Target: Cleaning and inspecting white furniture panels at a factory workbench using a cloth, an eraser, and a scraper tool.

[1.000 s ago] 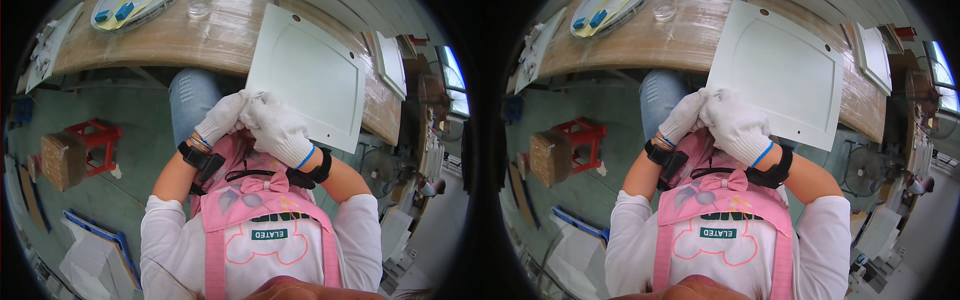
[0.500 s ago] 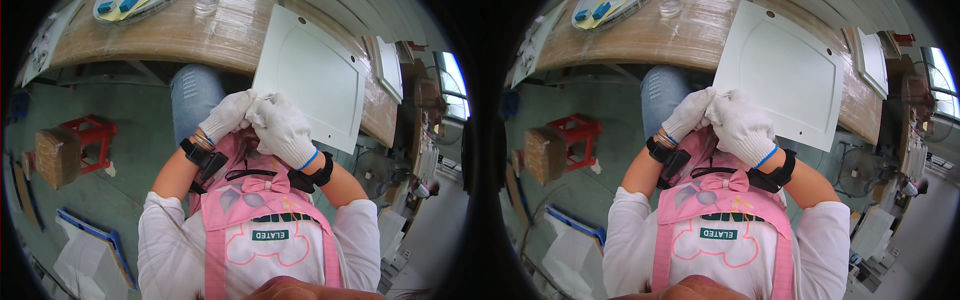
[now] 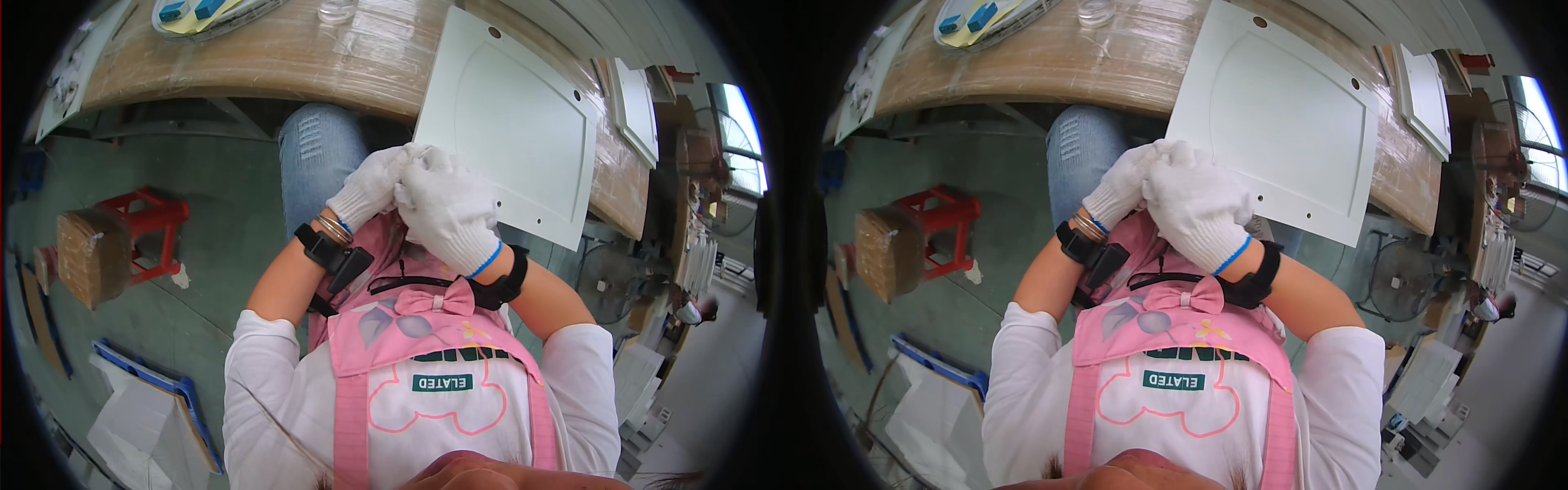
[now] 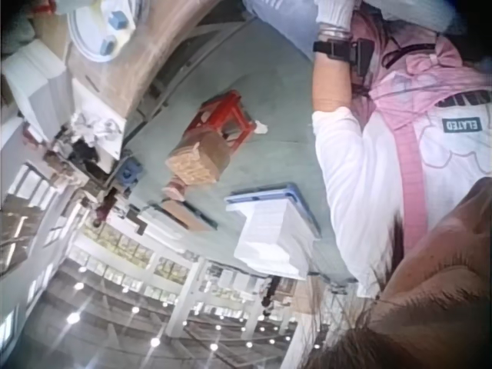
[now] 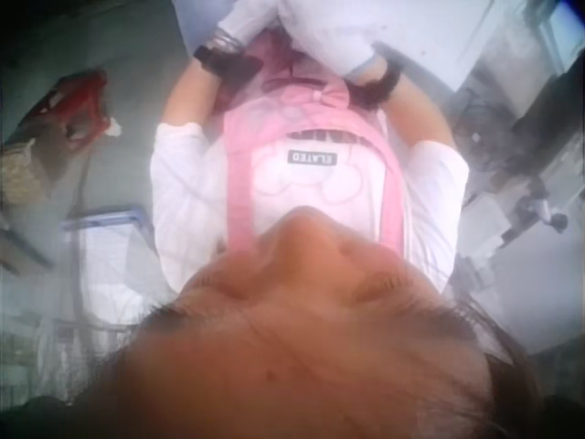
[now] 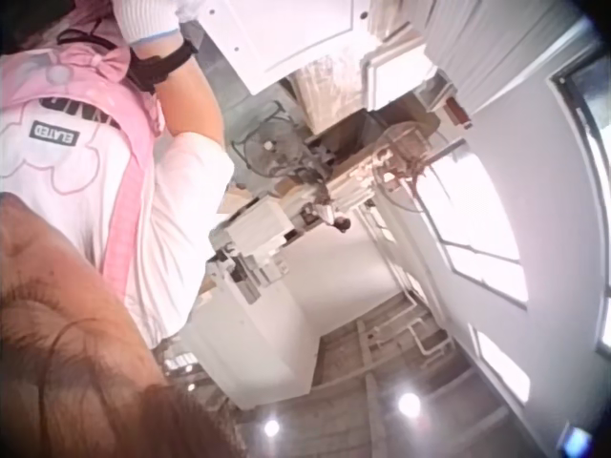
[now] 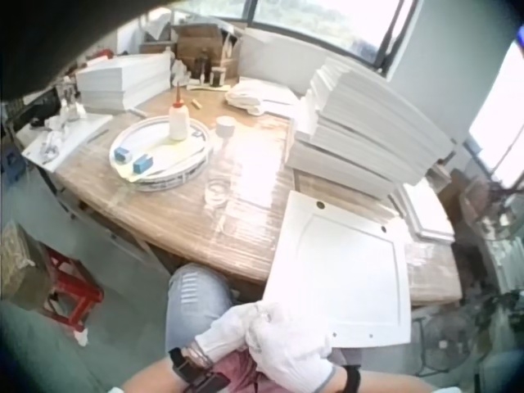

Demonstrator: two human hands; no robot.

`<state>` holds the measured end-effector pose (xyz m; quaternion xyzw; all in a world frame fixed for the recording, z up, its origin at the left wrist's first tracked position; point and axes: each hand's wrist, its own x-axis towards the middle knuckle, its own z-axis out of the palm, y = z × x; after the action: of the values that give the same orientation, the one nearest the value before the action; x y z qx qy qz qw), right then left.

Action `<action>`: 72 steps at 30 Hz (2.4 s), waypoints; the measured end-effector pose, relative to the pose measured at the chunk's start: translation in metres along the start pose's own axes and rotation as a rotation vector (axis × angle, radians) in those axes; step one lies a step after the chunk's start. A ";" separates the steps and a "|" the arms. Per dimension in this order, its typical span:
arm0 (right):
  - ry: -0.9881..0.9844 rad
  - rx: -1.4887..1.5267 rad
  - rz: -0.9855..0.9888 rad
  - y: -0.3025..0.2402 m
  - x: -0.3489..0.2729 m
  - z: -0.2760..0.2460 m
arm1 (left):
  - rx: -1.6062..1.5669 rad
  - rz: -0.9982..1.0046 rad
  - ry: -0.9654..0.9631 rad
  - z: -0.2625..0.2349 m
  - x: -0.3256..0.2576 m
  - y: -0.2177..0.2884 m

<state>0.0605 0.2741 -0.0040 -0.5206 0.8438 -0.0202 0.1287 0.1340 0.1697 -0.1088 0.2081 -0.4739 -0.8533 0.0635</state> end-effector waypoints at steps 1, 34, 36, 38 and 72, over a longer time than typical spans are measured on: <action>0.100 -0.040 -0.063 -0.004 0.004 0.009 | 0.001 0.002 -0.002 -0.003 0.013 -0.012; 0.772 -0.036 0.655 0.411 -0.096 -0.114 | 0.715 0.270 0.020 -0.001 -0.048 0.002; 0.834 -0.140 0.677 0.424 -0.082 -0.127 | 0.696 0.267 0.053 0.005 -0.046 0.001; 0.850 -0.219 0.669 0.445 -0.071 -0.141 | 0.702 0.279 0.064 0.010 -0.039 0.004; 0.113 0.166 0.020 0.257 0.434 -0.031 | 0.605 0.185 0.060 -0.007 -0.032 0.014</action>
<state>-0.3555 0.0050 -0.1026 -0.4978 0.8503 -0.1179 0.1237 0.1648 0.1666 -0.0912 0.1985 -0.7211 -0.6576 0.0902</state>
